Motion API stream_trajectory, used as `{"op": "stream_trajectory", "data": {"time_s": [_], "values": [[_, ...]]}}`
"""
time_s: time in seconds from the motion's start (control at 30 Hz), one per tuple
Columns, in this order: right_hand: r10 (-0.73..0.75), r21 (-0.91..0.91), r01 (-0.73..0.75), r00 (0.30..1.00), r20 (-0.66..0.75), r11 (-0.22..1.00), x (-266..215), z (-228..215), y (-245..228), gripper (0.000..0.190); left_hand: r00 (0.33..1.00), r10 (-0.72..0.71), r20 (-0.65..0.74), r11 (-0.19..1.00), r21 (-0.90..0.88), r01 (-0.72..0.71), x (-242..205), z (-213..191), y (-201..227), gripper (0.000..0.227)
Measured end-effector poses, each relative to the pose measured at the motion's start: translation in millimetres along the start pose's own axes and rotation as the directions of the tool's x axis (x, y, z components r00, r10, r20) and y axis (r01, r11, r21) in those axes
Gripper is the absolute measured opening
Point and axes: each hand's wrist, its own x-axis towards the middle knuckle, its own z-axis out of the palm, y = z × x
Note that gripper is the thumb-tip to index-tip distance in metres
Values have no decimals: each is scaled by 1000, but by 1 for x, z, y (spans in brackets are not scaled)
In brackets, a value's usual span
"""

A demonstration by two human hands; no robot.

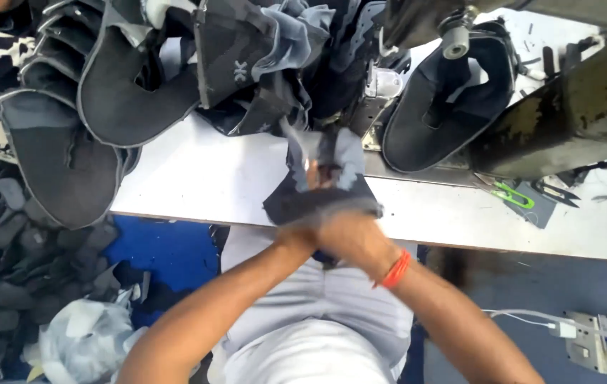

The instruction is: The person is aligning and assembling components of shoe uppers at a manufacturing workstation.

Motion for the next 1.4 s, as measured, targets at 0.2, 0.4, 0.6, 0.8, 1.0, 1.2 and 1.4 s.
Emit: {"op": "stream_trajectory", "data": {"time_s": [0.2,0.4,0.6,0.8,1.0,1.2,1.4], "values": [[117,-61,-112,990,80,992,-60,64,85,17,696,-181,694,983,114,142,24,-51,20,65],[283,-77,-273,913,294,959,-67,84,79,23,955,53,292,945,294,-143,-14,19,-1,21],[275,-62,-272,961,41,960,-72,88,71,63,995,103,12,886,454,-97,-3,4,12,32],[82,-192,-81,997,-1,978,-68,64,68,61,976,92,197,934,324,-153,7,-10,16,31],[295,45,-309,936,190,950,-81,87,66,36,985,167,37,956,240,-171,-19,25,-10,65],[348,163,-345,938,14,924,-63,64,52,54,975,218,38,931,293,-220,-16,-3,14,71],[393,180,-374,916,-81,910,-64,79,53,30,984,85,157,977,179,-113,-12,2,34,73]]}}
